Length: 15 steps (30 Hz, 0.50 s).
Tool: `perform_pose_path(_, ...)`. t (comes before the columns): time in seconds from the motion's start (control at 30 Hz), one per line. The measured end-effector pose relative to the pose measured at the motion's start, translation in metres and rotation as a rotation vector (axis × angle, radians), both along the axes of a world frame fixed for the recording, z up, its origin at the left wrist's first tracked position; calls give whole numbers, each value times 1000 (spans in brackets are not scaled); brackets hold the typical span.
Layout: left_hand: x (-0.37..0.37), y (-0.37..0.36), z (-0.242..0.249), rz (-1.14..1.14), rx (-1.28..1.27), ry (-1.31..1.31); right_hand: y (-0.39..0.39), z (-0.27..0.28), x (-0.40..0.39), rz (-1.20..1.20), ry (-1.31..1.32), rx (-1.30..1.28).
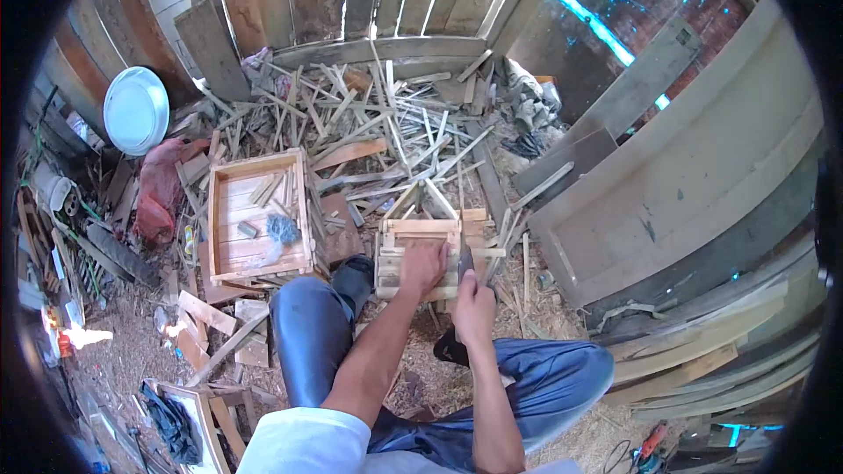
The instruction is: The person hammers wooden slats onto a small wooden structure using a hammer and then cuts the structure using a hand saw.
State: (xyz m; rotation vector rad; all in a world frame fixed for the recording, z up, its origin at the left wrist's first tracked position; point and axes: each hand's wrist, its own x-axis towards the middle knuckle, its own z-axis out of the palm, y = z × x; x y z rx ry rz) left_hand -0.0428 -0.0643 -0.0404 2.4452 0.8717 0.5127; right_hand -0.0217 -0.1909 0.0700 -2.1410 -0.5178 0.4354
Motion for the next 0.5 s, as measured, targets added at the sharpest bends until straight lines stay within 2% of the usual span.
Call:
perform_pose_path(0.03,3,2,-1,2,35,-24,-3,23,2,1,-10,7)
perform_pose_path(0.1,-3,4,-4,0,66,-23,-21,78,-12,-17,345,84)
perform_pose_path(0.17,2,3,1,-13,12,100,-24,66,-22,-39,335,74)
perform_pose_path(0.27,1,4,4,-32,-88,126,-16,27,-9,-47,261,113)
perform_pose_path(0.37,-6,-1,-7,-54,12,174,-21,23,1,-13,257,-76)
perform_pose_path(0.4,-10,-2,-10,-46,26,183,-21,24,-7,-4,265,-62)
perform_pose_path(0.47,-14,-8,-17,-76,90,44,-20,34,-28,-161,469,35)
perform_pose_path(0.5,-14,-8,-15,-93,81,50,-16,34,-29,-143,400,19)
